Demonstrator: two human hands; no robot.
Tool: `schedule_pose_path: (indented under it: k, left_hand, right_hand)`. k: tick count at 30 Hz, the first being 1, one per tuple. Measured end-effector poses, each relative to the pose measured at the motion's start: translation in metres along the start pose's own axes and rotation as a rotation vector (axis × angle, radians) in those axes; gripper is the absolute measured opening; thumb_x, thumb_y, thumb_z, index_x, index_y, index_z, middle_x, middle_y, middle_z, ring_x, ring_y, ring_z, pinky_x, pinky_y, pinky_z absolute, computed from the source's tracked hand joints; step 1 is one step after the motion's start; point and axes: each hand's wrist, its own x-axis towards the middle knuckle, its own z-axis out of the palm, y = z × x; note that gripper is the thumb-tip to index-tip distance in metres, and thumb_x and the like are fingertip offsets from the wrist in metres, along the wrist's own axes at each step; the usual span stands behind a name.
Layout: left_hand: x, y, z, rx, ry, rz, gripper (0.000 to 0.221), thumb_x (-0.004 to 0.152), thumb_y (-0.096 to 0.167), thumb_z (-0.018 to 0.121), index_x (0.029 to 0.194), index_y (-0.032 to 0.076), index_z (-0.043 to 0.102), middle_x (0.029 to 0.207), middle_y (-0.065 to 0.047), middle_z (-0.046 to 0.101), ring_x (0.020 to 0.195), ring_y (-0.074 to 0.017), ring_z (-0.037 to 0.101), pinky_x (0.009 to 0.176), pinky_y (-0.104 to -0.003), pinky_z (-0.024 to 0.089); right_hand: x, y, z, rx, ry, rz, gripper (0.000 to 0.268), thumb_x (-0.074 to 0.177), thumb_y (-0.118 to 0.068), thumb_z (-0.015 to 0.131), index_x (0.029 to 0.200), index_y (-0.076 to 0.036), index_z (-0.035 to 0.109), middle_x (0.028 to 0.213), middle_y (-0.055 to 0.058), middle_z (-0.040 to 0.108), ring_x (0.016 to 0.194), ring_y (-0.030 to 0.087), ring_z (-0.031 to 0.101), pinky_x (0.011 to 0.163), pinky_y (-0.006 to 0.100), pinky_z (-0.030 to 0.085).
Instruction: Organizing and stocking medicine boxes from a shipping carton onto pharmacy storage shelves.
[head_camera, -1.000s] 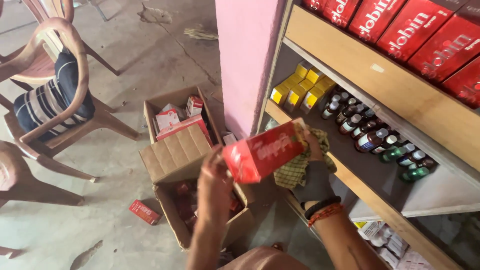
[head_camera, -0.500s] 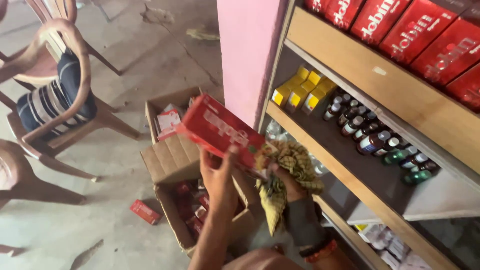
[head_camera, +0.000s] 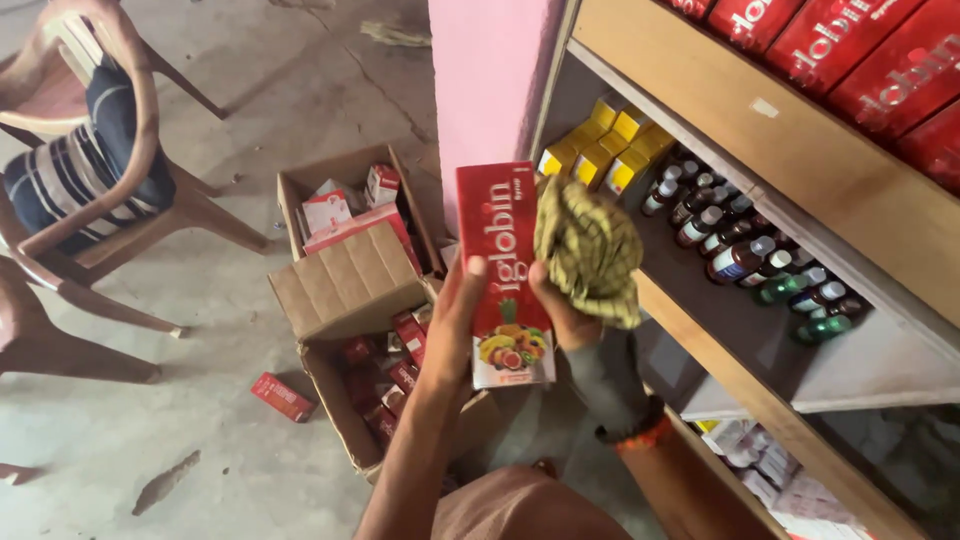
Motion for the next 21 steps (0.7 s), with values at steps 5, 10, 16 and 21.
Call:
schedule_pose_path:
  k: [5,10,16,21]
  left_hand:
    - [-0.002,-0.017,0.004,0.107,-0.09,0.1,0.064,0.099,0.047,0.056,0.15,0.01,0.046,0.14,-0.008,0.061,0.124,-0.0165,0.061,0.108,-0.035,0.048]
    - [-0.002,0.004,0.005,-0.1,-0.047,0.016,0.061,0.1,0.046,0.057,0.14,0.0,0.055,0.127,-0.016,0.07,0.112,-0.024,0.07,0.1,-0.038,0.055]
    - [0.01,0.02,-0.01,-0.222,0.017,0.04,0.054,0.101,0.044,0.059,0.135,0.002,0.057,0.12,-0.013,0.072,0.103,-0.0232,0.072,0.092,-0.039,0.059]
    - [0.01,0.01,0.002,-0.058,0.03,0.067,0.061,0.098,0.036,0.059,0.151,0.011,0.043,0.134,-0.01,0.064,0.116,-0.0205,0.066,0.095,-0.038,0.057]
  right_hand:
    - [0.022,-0.088,-0.011,0.634,0.055,0.314,0.06,0.098,-0.036,0.074,0.146,-0.006,0.053,0.134,0.013,0.065,0.115,0.024,0.062,0.095,0.038,0.055]
    - [-0.026,-0.035,-0.002,0.258,0.089,-0.003,0.055,0.098,-0.036,0.076,0.137,-0.003,0.056,0.134,0.009,0.067,0.118,0.019,0.066,0.099,0.032,0.059]
    - [-0.072,0.027,-0.004,-0.057,-0.15,-0.03,0.068,0.091,-0.036,0.074,0.144,0.0,0.051,0.143,0.011,0.059,0.131,0.023,0.056,0.108,0.039,0.046]
    - [-0.052,0.162,-0.001,0.111,-0.185,0.269,0.056,0.108,-0.041,0.051,0.152,-0.007,0.047,0.155,0.005,0.051,0.143,0.017,0.048,0.118,0.03,0.042]
